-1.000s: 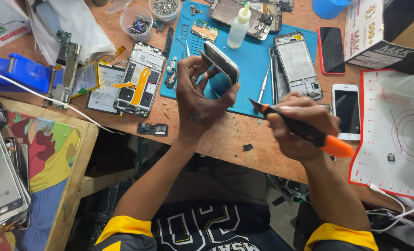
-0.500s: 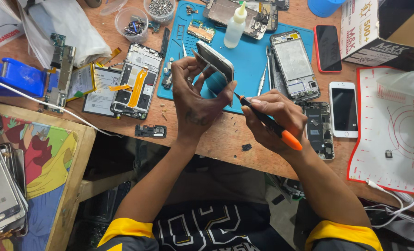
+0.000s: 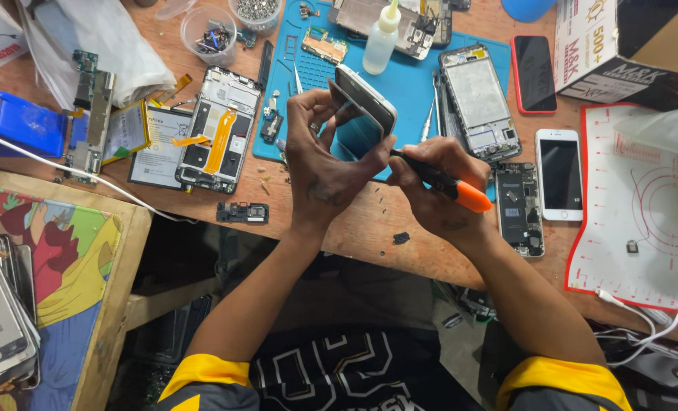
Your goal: The person uses a prying tool to separate the screen assembly from the phone's metal frame. After opening the device, they use a small screwdriver to remove screws from the internal metal bracket. The phone is held and rotated as needed during the process.
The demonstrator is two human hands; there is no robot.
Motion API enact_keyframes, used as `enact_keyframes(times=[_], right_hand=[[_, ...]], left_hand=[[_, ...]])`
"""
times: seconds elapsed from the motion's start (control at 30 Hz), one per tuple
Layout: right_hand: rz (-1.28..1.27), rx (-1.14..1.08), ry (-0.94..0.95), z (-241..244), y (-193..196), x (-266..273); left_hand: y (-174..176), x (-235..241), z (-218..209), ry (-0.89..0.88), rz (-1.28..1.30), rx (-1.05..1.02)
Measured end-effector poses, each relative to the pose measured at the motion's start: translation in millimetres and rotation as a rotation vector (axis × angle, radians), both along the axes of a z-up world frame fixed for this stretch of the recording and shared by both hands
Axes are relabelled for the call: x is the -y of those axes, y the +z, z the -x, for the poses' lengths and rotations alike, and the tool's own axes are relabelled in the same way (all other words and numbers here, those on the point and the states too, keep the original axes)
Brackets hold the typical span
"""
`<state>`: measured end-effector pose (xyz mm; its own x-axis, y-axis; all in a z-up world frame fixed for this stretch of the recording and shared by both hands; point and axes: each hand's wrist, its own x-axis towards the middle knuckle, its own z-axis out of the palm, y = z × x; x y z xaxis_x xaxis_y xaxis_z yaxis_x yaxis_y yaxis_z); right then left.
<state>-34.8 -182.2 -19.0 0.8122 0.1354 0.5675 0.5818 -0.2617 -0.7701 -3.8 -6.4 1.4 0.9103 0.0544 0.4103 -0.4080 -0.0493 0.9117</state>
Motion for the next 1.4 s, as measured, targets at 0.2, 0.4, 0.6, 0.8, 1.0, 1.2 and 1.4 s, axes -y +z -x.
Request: enact_keyframes(times=[0.2, 0.4, 0.6, 0.8, 1.0, 1.2, 1.4], right_hand=[[-0.231, -0.166, 0.061, -1.0, -17.6, 2.5], [-0.498, -0.384, 0.112, -4.3, -23.8, 3.3], [-0.170, -0.174, 0.153, -3.7, -19.3, 4.9], [-0.342, -0.113, 0.184, -9.6, -14.9, 21.5], [-0.190, -0.449, 0.150, -15.9, -3.1, 27.6], [0.303, -0.716, -0.061, -23.2, 6.8, -2.0], [0.513, -0.376, -0.150, -25.1, 7.5, -4.1]], left_hand=[[0.1, 1.5, 0.8, -0.020, 0.006, -0.021], [0.1, -5.0, 9.9, -0.015, -0.035, -0.049], [-2.0, -7.1, 8.1, 0.010, 0.032, -0.053], [0.1, -30.9, -7.2, -0.027, 0.143, 0.008], [11.9, -68.8, -11.9, -0.264, 0.211, -0.004], [4.2, -81.1, 4.4, -0.490, 0.295, -0.184], [-7.2, -84.0, 13.3, -0.519, 0.309, -0.248]])
